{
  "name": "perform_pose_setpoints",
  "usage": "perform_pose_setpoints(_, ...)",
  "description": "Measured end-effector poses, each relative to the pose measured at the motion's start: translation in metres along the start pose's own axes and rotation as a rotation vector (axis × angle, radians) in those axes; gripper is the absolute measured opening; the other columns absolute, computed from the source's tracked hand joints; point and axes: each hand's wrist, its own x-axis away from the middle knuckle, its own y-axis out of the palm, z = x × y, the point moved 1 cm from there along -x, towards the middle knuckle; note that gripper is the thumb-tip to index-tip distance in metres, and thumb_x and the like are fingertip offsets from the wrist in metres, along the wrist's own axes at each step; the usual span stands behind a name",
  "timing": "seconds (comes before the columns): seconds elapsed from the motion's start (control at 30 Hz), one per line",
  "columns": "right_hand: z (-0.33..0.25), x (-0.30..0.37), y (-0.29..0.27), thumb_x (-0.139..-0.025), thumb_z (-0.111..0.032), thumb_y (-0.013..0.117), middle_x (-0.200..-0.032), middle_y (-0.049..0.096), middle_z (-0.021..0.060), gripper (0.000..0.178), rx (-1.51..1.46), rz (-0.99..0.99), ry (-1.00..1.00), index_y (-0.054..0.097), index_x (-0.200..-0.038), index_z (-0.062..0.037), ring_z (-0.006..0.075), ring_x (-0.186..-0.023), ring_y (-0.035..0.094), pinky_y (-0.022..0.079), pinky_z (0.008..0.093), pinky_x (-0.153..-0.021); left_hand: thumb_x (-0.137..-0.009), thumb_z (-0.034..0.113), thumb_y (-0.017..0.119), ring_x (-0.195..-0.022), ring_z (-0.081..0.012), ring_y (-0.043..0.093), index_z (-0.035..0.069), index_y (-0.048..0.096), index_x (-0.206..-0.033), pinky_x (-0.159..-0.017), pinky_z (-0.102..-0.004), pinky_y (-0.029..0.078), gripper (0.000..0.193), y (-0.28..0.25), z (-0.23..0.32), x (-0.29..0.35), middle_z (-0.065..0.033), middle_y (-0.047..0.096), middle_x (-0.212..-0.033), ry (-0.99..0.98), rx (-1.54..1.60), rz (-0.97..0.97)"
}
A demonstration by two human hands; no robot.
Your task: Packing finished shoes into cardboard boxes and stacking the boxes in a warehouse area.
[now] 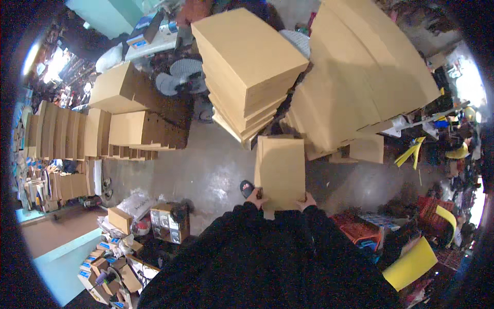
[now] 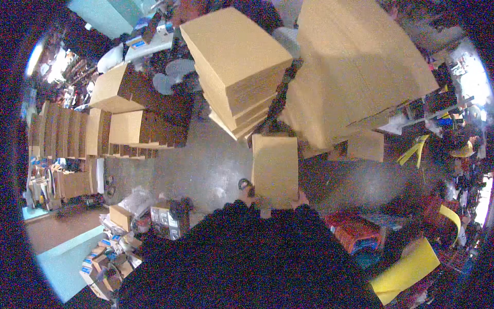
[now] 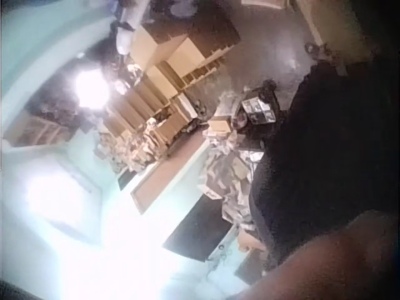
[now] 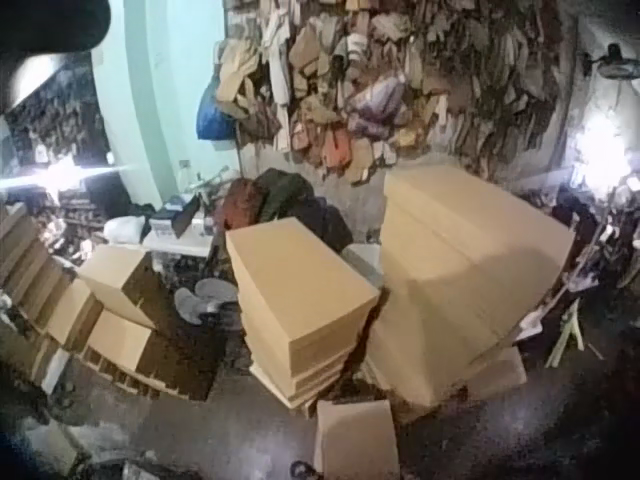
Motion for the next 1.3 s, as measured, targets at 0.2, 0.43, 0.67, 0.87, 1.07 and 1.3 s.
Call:
perform_pose_setpoints(0.2,0.025,0.030,-0.014,-0.076,-0.021,0.070,-0.098,0.063,0.0071,0.043,-0.144,0.125,-0.020,0.055,-0.111,0.0004,0.0137,-0.092,0.057,0.045,0.0277,-0.081,-0.074,0.028,0.070,-0.091,-0.0184,0.057,-0.004,0.045,-0.121,-0.083,-0.0332,0.045,0.062,-0.021,0.084,0.035,-0.0092,0.058,-0.096,-0.100,-0.006,-0.013)
perform_pose_setpoints(0.43,-0.032,0.073,-0.008,-0.078,-0.019,0.068,-0.095,0.062,0.0056,0.035,-0.797,0.329,-0.116,0.057,-0.104,0.0011,0.0127,-0.088,0.056,0.043,0.0252,-0.078,-0.081,0.032,0.060,-0.092,-0.0180,0.054,0.000,0.050,-0.110,-0.083,-0.0322,0.043,0.045,-0.003,0.123,0.030,-0.0090,0.055,-0.096,-0.179,0.799,-0.140)
perform_pose_setpoints(0.67,0.032,0.037,-0.031,-0.083,-0.021,0.063,-0.098,0.061,0.0067,0.031,-0.755,0.027,-0.234,0.054,-0.104,-0.0004,0.0158,-0.091,0.056,0.043,0.0273,-0.080,-0.076,0.024,0.054,-0.105,-0.0205,0.047,0.001,0.040,-0.118,-0.092,-0.0335,0.039,0.050,-0.008,0.129,0.059,-0.0121,0.047,-0.111,0.194,0.451,-0.141)
perform_pose_setpoints(0.87,0.013,0.065,-0.079,-0.087,-0.032,0.057,-0.098,0.059,0.0068,0.035,-0.411,-0.036,-0.328,0.055,-0.104,-0.0011,0.0139,-0.089,0.055,0.044,0.0289,-0.078,-0.073,0.023,0.047,-0.117,-0.0242,0.042,0.000,0.034,-0.130,-0.096,-0.0346,0.037,0.062,-0.034,0.152,0.138,-0.0145,0.044,-0.125,0.316,0.727,-0.026)
perform_pose_setpoints(1.07,0.087,0.077,-0.159,-0.083,-0.050,0.054,-0.098,0.062,0.0125,0.055,0.156,-0.157,-0.207,0.057,-0.107,-0.0010,0.0221,-0.092,0.058,0.044,0.0345,-0.082,-0.076,0.031,0.048,-0.108,-0.0264,0.051,0.002,0.045,-0.121,-0.091,-0.0356,0.041,0.054,-0.066,0.130,0.220,-0.0145,0.054,-0.115,0.158,0.798,0.435)
perform_pose_setpoints(1.3,0.118,0.043,-0.165,-0.083,-0.051,0.055,-0.102,0.061,0.0156,0.056,0.405,-0.156,-0.151,0.057,-0.107,0.0004,0.0274,-0.095,0.059,0.044,0.0359,-0.084,-0.082,0.036,0.044,-0.095,-0.0258,0.056,0.002,0.051,-0.111,-0.083,-0.0374,0.045,0.045,-0.171,0.203,0.250,-0.0130,0.058,-0.103,0.510,0.913,0.695)
